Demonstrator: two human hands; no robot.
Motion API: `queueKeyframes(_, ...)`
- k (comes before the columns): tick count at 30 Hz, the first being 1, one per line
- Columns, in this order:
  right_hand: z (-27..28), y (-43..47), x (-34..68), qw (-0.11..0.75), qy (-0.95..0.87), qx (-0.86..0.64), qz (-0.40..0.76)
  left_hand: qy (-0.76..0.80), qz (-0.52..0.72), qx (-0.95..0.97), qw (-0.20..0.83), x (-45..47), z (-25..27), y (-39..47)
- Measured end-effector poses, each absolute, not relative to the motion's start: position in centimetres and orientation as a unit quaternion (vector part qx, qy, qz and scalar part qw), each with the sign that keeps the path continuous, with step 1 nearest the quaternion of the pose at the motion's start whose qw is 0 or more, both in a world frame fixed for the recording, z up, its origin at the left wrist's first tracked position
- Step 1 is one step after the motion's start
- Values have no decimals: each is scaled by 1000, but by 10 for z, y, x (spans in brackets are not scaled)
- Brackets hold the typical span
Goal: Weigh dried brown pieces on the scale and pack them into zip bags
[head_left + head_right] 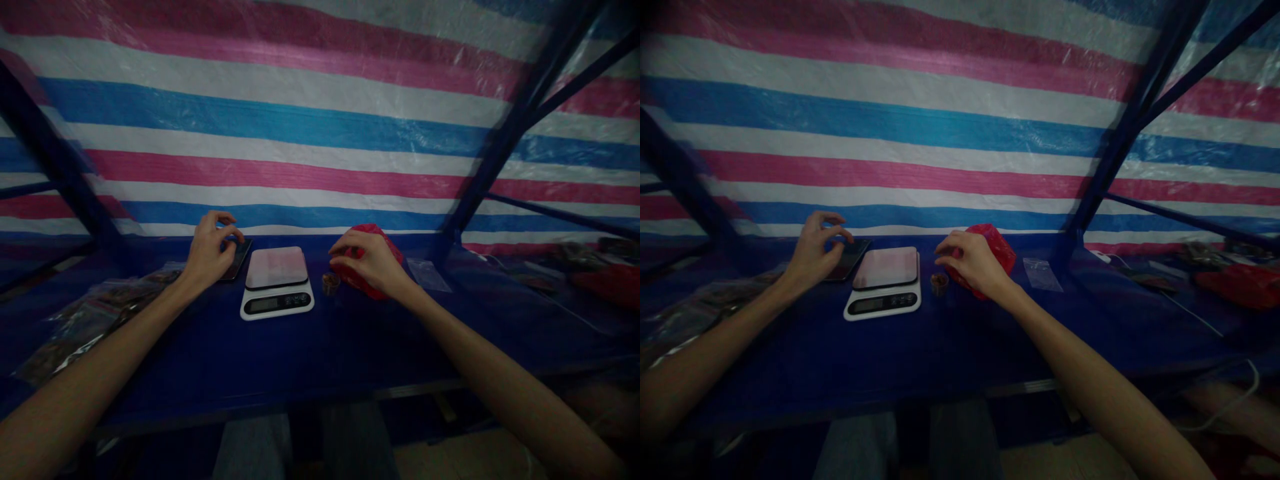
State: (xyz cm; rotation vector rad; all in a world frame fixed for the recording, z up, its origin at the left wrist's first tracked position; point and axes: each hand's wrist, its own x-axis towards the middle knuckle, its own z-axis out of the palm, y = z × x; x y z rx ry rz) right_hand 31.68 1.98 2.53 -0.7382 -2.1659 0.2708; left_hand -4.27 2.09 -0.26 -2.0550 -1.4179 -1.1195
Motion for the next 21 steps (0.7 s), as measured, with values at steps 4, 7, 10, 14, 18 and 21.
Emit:
queueKeyframes(4, 15, 19, 314, 347, -878, -284, 166, -526, -404, -717, 213, -45, -2, 22)
queueKeyframes(7, 11, 21, 316, 345, -878, -275, 185, -535, -400, -713, 212, -47, -3, 22)
queueKeyframes(10, 9, 22, 315, 335, -884, -268, 187, -534, -396, -718, 207, -47, -4, 22)
queueKeyframes(14, 7, 22, 313, 334, -870, -282, 229, -526, -400, -723, 201, -42, -5, 22)
queueKeyframes(18, 7, 21, 314, 334, -858, -284, 268, -522, -405, -726, 190, -35, -6, 21)
queueKeyframes(21, 8, 20, 315, 326, -863, -285, 259, -521, -403, -731, 179, -32, -7, 20)
